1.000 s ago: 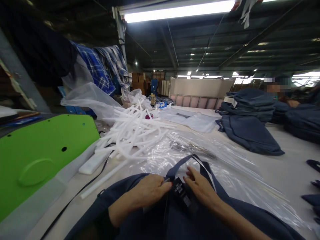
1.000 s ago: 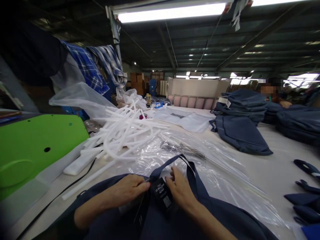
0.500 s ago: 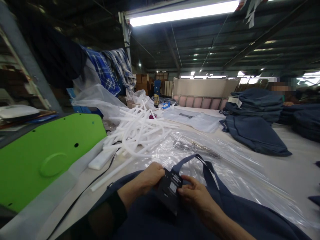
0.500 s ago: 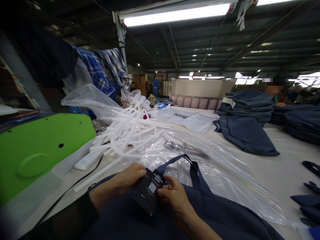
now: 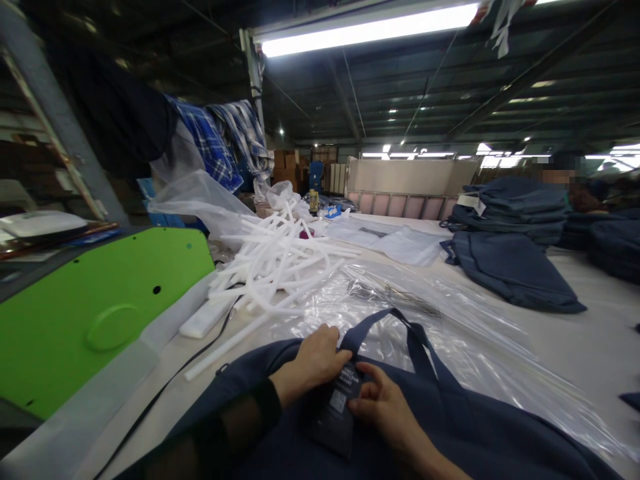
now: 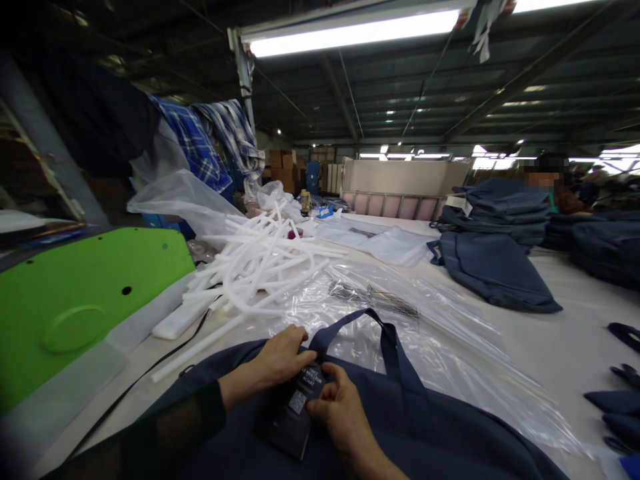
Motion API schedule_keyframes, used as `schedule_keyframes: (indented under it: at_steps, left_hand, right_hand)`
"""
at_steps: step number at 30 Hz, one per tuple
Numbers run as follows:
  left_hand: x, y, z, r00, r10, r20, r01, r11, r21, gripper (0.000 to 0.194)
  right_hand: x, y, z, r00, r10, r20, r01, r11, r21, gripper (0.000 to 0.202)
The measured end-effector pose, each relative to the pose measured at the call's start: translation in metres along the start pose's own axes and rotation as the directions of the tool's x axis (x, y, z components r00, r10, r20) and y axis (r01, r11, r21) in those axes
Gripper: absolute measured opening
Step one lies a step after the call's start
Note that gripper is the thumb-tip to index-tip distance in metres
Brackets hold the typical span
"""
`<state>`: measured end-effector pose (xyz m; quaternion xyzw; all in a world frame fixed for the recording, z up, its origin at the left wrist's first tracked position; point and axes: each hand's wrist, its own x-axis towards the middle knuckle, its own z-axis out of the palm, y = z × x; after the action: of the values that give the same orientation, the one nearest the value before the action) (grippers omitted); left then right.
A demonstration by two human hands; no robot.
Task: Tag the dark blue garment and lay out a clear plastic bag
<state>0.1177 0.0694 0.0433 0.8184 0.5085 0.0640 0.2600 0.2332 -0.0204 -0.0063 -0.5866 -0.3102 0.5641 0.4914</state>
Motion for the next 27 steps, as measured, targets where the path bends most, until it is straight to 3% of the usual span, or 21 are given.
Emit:
schedule_keyframes:
  at_steps: [4,8,12,16,18,20,23,24,25,27]
  left_hand:
    - [0.029,0.005,0.014,0.999,-0.044,0.005,0.044,0.998,-0.036,0.029]
    - [0.045,-0.004,0.022,0.993,-0.116,-0.019,0.114,0.988,-0.100,0.023]
    - [0.037,-0.008,0.033,0.986,-0.123,-0.116,0.113,0.989,-0.092,0.021]
    - [0.018,-0.006,0.056,0.968,-0.048,-0.247,0.039,0.998,-0.042,0.020]
    - [0.012,-0.010,0.073,0.955,0.027,-0.295,-0.033,0.999,-0.016,0.021]
    - [0.010,-0.018,0.090,0.898,0.145,-0.415,-0.142,0.989,0.039,0.034]
    - [0.007,-0.027,0.107,0.718,0.285,-0.635,-0.223,0.958,0.178,0.060]
    - [0.006,-0.028,0.107,0.699,0.296,-0.651,-0.210,0.955,0.208,0.059]
    - [0.003,-0.027,0.106,0.717,0.302,-0.629,-0.199,0.953,0.231,0.051]
    - [-0.003,-0.021,0.097,0.809,0.316,-0.496,-0.208,0.942,0.262,0.026]
  right_hand:
    - [0.002,0.007,-0.003,0.999,-0.030,0.040,0.032,0.998,-0.050,0.076]
    - [0.008,0.004,-0.014,0.998,0.006,0.066,0.009,0.974,-0.226,0.074]
    - [0.022,-0.009,-0.028,0.997,-0.077,0.005,0.073,0.915,-0.397,0.043]
    - [0.038,-0.026,-0.031,0.981,-0.171,-0.096,0.107,0.875,-0.473,0.009]
    - [0.048,-0.033,-0.026,0.973,-0.196,-0.119,0.116,0.868,-0.483,0.019]
    - [0.059,-0.037,-0.019,0.968,-0.215,-0.131,0.129,0.870,-0.476,0.027]
    - [0.075,-0.033,-0.008,0.969,-0.196,-0.148,0.124,0.910,-0.396,0.035]
    - [0.079,-0.030,-0.005,0.972,-0.176,-0.154,0.113,0.929,-0.352,0.036]
    - [0.083,-0.027,-0.004,0.975,-0.153,-0.159,0.099,0.948,-0.304,0.035]
    - [0.089,-0.020,-0.005,0.978,-0.115,-0.172,0.076,0.973,-0.219,0.034]
